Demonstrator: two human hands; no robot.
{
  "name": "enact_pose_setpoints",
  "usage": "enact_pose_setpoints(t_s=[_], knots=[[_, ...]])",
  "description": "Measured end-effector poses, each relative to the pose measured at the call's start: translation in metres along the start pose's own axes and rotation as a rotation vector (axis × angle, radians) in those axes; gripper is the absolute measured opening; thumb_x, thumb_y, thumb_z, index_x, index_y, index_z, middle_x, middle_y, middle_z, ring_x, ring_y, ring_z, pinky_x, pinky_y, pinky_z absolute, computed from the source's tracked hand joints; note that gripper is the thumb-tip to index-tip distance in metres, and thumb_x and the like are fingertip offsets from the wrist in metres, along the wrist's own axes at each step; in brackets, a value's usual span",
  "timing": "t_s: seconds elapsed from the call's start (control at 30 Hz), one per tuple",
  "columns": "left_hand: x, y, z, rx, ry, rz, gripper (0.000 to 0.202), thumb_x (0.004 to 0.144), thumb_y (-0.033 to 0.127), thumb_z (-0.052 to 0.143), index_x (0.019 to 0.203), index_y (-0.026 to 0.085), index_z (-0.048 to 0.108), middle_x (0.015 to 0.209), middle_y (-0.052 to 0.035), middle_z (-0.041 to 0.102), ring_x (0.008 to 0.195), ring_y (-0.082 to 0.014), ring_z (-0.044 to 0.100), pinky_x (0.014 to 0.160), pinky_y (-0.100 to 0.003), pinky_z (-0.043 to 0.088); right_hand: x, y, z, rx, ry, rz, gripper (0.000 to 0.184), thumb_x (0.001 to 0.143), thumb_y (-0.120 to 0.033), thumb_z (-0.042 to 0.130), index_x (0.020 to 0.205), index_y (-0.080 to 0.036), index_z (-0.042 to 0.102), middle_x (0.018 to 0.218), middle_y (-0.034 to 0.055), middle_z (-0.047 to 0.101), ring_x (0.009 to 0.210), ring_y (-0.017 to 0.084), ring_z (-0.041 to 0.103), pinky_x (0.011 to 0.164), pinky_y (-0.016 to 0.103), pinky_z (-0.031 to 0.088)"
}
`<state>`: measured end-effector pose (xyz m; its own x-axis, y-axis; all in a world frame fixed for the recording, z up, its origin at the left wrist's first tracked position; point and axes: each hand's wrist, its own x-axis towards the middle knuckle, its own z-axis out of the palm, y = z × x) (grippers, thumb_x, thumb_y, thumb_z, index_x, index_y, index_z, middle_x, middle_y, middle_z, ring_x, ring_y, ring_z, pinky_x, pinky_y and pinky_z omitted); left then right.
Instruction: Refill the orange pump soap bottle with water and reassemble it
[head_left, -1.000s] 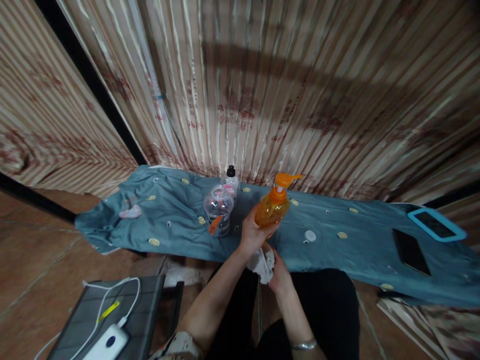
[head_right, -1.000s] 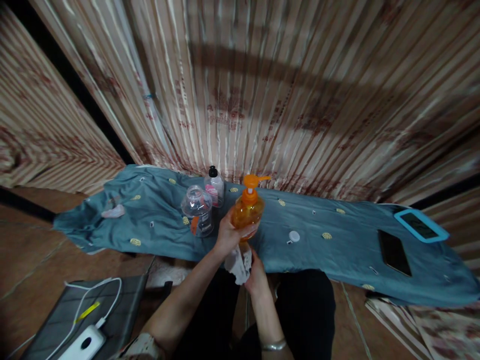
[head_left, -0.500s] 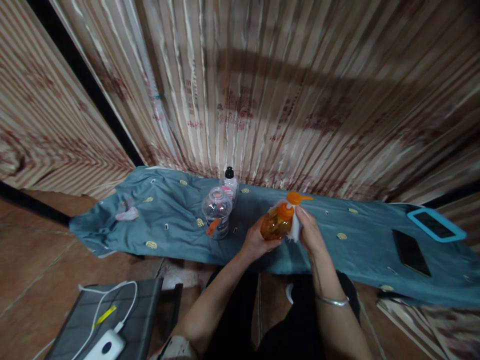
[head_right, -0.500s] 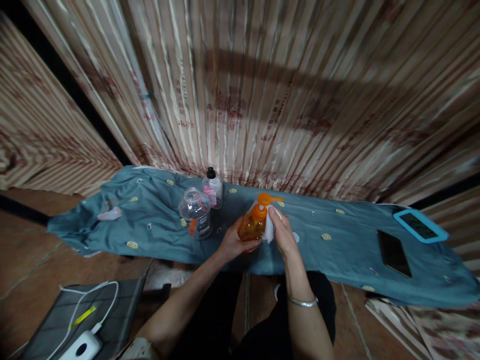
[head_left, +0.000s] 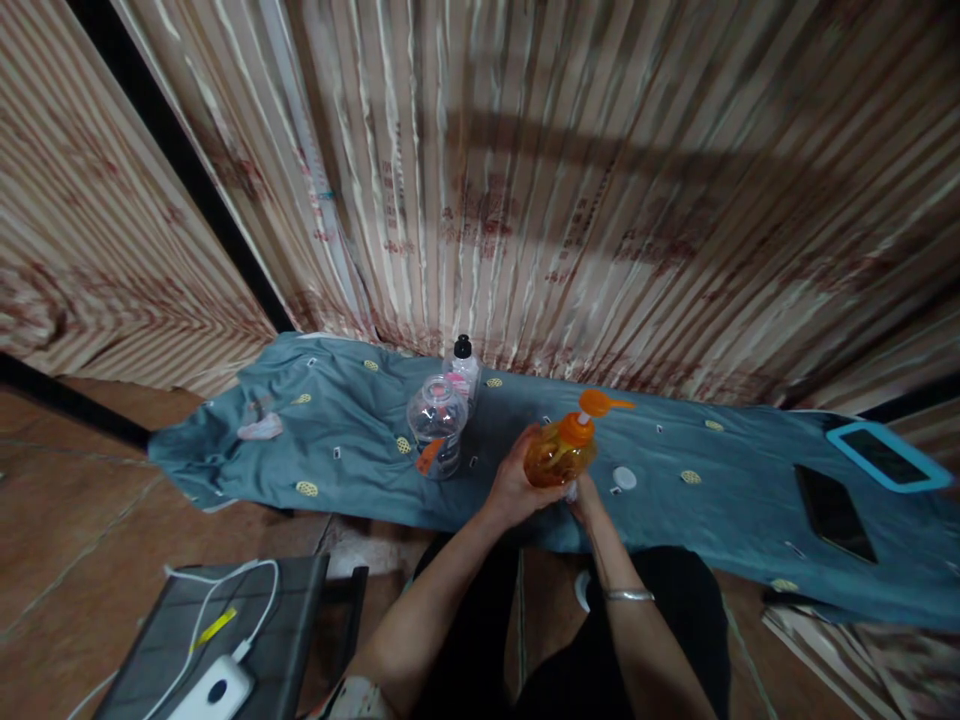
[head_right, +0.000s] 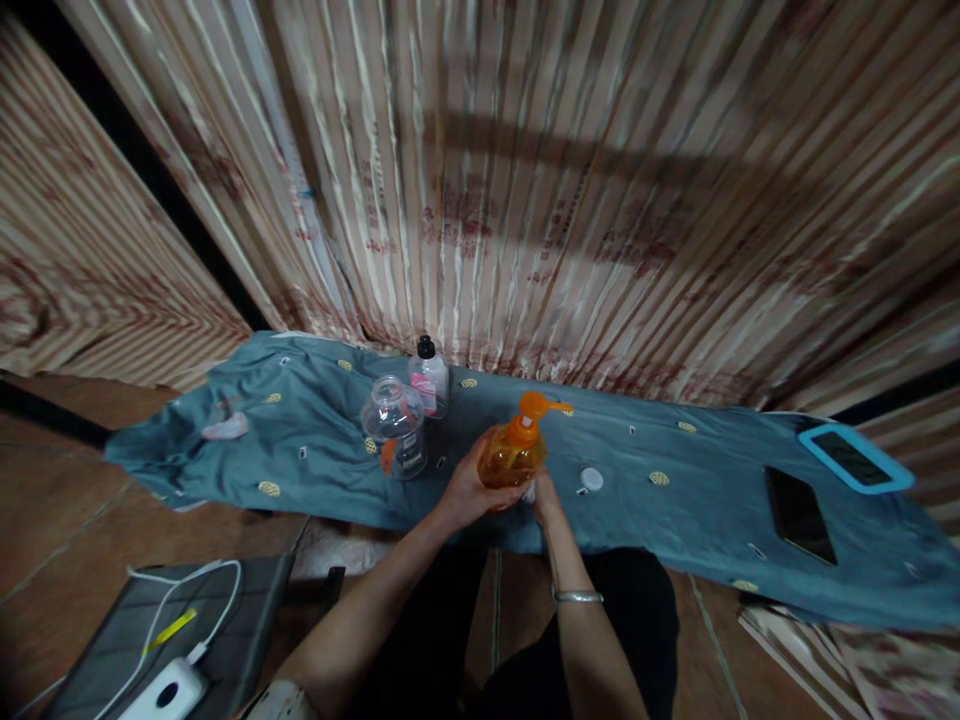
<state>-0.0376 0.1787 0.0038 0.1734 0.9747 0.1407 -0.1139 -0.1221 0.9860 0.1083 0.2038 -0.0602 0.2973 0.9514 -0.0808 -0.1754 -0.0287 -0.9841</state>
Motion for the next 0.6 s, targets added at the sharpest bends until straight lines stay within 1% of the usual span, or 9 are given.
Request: enact_pose_setpoints(t_s=[0.07, 0.13, 0.2, 0.27, 0.37, 0.47, 0.53, 0.6], knots=[[-0.002, 0.003, 0.0, -0.042, 0.002, -0.052, 0.07, 0.062, 0.016, 0.093, 0.126, 0.019, 0.067, 0.124, -0.0083, 0.078, 0.12, -0.0293, 0.074, 0.112, -0.046, 0.057, -0.006, 0.009, 0.001, 0.052, 0.043, 0.062, 0.037, 0.1, -0.052, 0.066, 0.113, -0.018, 0.069, 0.106, 0.0036, 0.071, 0.09, 0.017, 0.069, 0.08, 0.036, 0.06], [-0.005, 0.005, 0.001, -0.069, 0.039, -0.081, 0.064, 0.061, 0.014, 0.093, 0.12, 0.019, 0.068, 0.114, -0.0045, 0.08, 0.11, -0.0263, 0.077, 0.105, -0.042, 0.061, -0.013, 0.015, 0.005, 0.106, 0.106, 0.092, 0.039, 0.1, -0.053, 0.065, 0.115, -0.018, 0.068, 0.106, 0.0045, 0.071, 0.088, 0.016, 0.068, 0.08, 0.037, 0.06], [-0.007, 0.007, 0.003, -0.088, 0.09, -0.076, 0.062, 0.061, 0.013, 0.092, 0.117, 0.02, 0.068, 0.112, -0.0026, 0.081, 0.107, -0.0249, 0.077, 0.102, -0.04, 0.062, -0.025, 0.019, 0.011, 0.15, 0.164, 0.096, 0.04, 0.1, -0.055, 0.064, 0.115, -0.018, 0.068, 0.109, 0.0053, 0.071, 0.091, 0.017, 0.069, 0.083, 0.039, 0.06], [-0.009, 0.007, 0.005, -0.091, 0.138, -0.055, 0.061, 0.062, 0.014, 0.091, 0.118, 0.02, 0.068, 0.113, -0.0026, 0.08, 0.107, -0.0249, 0.077, 0.102, -0.041, 0.062, -0.041, 0.022, 0.018, 0.181, 0.216, 0.091, 0.042, 0.1, -0.056, 0.064, 0.116, -0.018, 0.068, 0.114, 0.0066, 0.071, 0.099, 0.02, 0.069, 0.089, 0.042, 0.06], [-0.011, 0.003, 0.009, -0.07, 0.216, -0.035, 0.063, 0.065, 0.015, 0.09, 0.123, 0.02, 0.066, 0.121, -0.0048, 0.078, 0.116, -0.0263, 0.075, 0.11, -0.046, 0.058, -0.07, 0.022, 0.026, 0.203, 0.264, 0.075, 0.044, 0.1, -0.055, 0.065, 0.124, -0.019, 0.067, 0.127, 0.0091, 0.069, 0.114, 0.024, 0.068, 0.101, 0.049, 0.056], [-0.014, -0.004, 0.013, -0.049, 0.246, -0.014, 0.076, 0.065, 0.016, 0.091, 0.135, 0.019, 0.061, 0.138, -0.0115, 0.071, 0.132, -0.0308, 0.068, 0.122, -0.052, 0.049, -0.094, 0.013, 0.031, 0.22, 0.263, 0.046, 0.047, 0.099, -0.055, 0.066, 0.13, -0.02, 0.066, 0.137, 0.0105, 0.067, 0.125, 0.027, 0.064, 0.111, 0.055, 0.05], [-0.02, -0.008, 0.015, -0.023, 0.243, 0.013, 0.088, 0.067, 0.022, 0.093, 0.146, 0.019, 0.054, 0.153, -0.0163, 0.06, 0.147, -0.0348, 0.056, 0.13, -0.055, 0.038, -0.103, -0.001, 0.033, 0.231, 0.26, 0.03, 0.049, 0.099, -0.059, 0.064, 0.129, -0.02, 0.067, 0.136, 0.0107, 0.067, 0.126, 0.027, 0.064, 0.113, 0.056, 0.048], [-0.03, -0.011, 0.018, 0.01, 0.22, 0.033, 0.096, 0.073, 0.031, 0.091, 0.156, 0.022, 0.044, 0.168, -0.0171, 0.044, 0.16, -0.0365, 0.039, 0.137, -0.056, 0.026, -0.105, -0.019, 0.036, 0.246, 0.247, 0.006, 0.052, 0.099, -0.062, 0.062, 0.129, -0.02, 0.067, 0.137, 0.0111, 0.067, 0.128, 0.028, 0.063, 0.115, 0.057, 0.046]])
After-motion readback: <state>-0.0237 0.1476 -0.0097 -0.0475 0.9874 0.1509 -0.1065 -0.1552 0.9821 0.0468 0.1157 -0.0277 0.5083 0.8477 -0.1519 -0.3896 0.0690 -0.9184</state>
